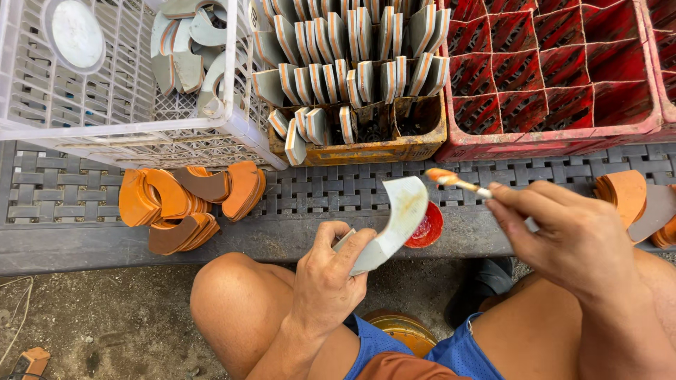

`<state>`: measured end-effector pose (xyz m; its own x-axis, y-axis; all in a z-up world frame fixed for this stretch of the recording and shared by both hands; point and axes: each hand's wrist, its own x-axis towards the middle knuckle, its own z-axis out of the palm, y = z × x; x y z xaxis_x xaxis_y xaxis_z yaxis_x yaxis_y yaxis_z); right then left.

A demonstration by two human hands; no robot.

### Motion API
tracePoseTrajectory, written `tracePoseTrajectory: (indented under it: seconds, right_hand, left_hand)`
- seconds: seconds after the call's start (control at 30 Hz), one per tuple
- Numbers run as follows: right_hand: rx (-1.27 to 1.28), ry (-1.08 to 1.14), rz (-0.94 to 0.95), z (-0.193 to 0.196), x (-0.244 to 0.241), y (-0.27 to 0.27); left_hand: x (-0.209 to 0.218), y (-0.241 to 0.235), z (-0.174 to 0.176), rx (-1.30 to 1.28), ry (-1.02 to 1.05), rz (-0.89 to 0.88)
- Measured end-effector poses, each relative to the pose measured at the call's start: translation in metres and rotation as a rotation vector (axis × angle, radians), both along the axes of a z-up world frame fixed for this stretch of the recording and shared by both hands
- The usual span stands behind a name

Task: The person repeatedly picks up gray curved ceramic tiles from a white crate, applies red paint to the edges with a brush, and places the tiles upright into a yellow crate. The process is repeated for multiple tiles.

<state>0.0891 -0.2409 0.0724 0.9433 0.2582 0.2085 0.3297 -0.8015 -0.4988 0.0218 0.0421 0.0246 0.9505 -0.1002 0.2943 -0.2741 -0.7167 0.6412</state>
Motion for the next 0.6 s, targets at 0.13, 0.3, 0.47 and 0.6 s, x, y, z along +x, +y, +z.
tracePoseTrajectory:
  seconds: [0.13,0.3,0.47,0.6]
  right_hand:
    - [0.328,0.112,0.268,0.006,0.001,-0.002]
    - [0.04,0.051,0.212,0.008,0.001,0.002]
    - [0.053,-0.012,0.166,0.015,0.008,-0.009]
    - [0.076,0.182,0.305,0.016,0.009,-0.012]
  left_hand:
    - [0.0,0.001,0.002,0.036,-0.002,-0.024]
    - [-0.002,0.011,0.003,0.102,-0.12,-0.151]
    - [0.001,0.011,0.006,0.141,-0.053,-0.174]
    - [0.001,0.011,0.006,0.125,-0.095,-0.234]
